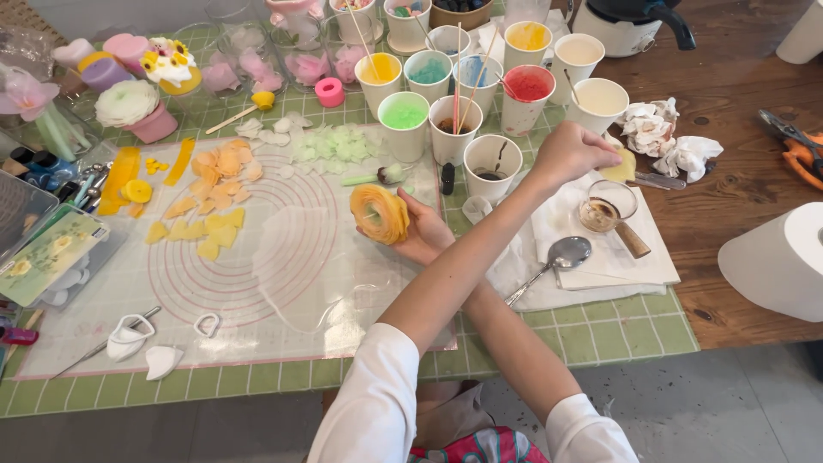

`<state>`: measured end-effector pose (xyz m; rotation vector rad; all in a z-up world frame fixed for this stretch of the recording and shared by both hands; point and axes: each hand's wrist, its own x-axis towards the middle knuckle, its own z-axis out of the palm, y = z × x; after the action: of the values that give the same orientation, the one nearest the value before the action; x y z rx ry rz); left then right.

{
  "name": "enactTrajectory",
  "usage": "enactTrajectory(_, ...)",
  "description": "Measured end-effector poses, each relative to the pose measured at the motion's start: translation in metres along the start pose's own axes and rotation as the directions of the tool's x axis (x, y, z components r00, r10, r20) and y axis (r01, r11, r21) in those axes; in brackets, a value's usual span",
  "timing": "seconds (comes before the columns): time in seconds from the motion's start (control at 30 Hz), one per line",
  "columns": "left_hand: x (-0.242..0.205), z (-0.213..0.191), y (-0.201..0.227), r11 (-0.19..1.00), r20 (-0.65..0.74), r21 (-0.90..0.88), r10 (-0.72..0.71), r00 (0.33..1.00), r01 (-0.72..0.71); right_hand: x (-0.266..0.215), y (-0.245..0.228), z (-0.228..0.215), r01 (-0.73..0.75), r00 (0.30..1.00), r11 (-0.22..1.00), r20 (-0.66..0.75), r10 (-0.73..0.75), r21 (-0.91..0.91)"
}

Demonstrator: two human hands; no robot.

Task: Assembling a wax flower for a decorative candle.

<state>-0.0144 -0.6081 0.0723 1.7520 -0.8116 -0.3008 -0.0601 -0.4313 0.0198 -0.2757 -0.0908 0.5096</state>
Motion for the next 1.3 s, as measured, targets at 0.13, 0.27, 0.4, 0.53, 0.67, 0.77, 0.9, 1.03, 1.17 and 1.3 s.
enactTrajectory(0.13, -0.012, -0.014, 0.005, 0.995, -0.018, -0.094, 0.028, 0.999, -0.029, 0.002, -0.002, -0.011, -0.035, 0.999, 0.999, -0.029, 0.035, 0.010)
enactTrajectory(0.27, -0.029, -0.065, 0.024, 0.988, -0.048, -0.044, 0.146, 0.988, -0.148, 0.010, -0.005, -0.034, 0.009, 0.998, 0.994, -0.066, -0.016, -0.105)
enactTrajectory(0.4, -0.081, -0.168, 0.054, 0.924, -0.039, 0.207, 0.338, 0.940, -0.323, 0.002, -0.006, -0.014, 0.042, 0.993, 0.962, -0.094, -0.069, -0.270)
enactTrajectory(0.53, -0.153, -0.254, 0.075, 0.797, -0.036, 0.528, 0.367, 0.930, -0.294, -0.002, -0.006, 0.004, 0.038, 0.996, 0.958, -0.064, -0.059, -0.283)
enactTrajectory(0.67, -0.197, -0.278, 0.061, 0.790, -0.018, 0.579, 0.259, 0.966, -0.201, -0.003, -0.002, 0.007, 0.074, 0.996, 0.941, -0.014, -0.083, -0.330)
enactTrajectory(0.77, -0.211, -0.281, 0.045, 0.668, 0.087, 0.676, 0.346, 0.934, -0.311, -0.007, 0.000, 0.024, 0.093, 0.986, 0.888, -0.083, -0.146, -0.450)
enactTrajectory(0.9, -0.219, -0.277, 0.045, 0.616, 0.147, 0.684, 0.409, 0.901, -0.391, -0.010, -0.002, 0.023, 0.095, 0.990, 0.902, -0.058, -0.131, -0.420)
enactTrajectory(1.03, -0.221, -0.273, 0.050, 0.625, 0.179, 0.700, 0.316, 0.932, -0.346, -0.012, -0.003, 0.026, 0.060, 0.993, 0.940, -0.075, -0.090, -0.335)
enactTrajectory(1.17, -0.217, -0.273, 0.050, 0.588, 0.192, 0.753, 0.234, 0.953, -0.296, -0.012, -0.006, 0.019, 0.050, 0.994, 0.947, -0.076, -0.078, -0.317)
enactTrajectory(1.3, -0.212, -0.277, 0.050, 0.626, 0.216, 0.720, 0.208, 0.954, -0.299, -0.011, -0.007, 0.013, 0.029, 1.000, 0.977, 0.012, -0.027, -0.212)
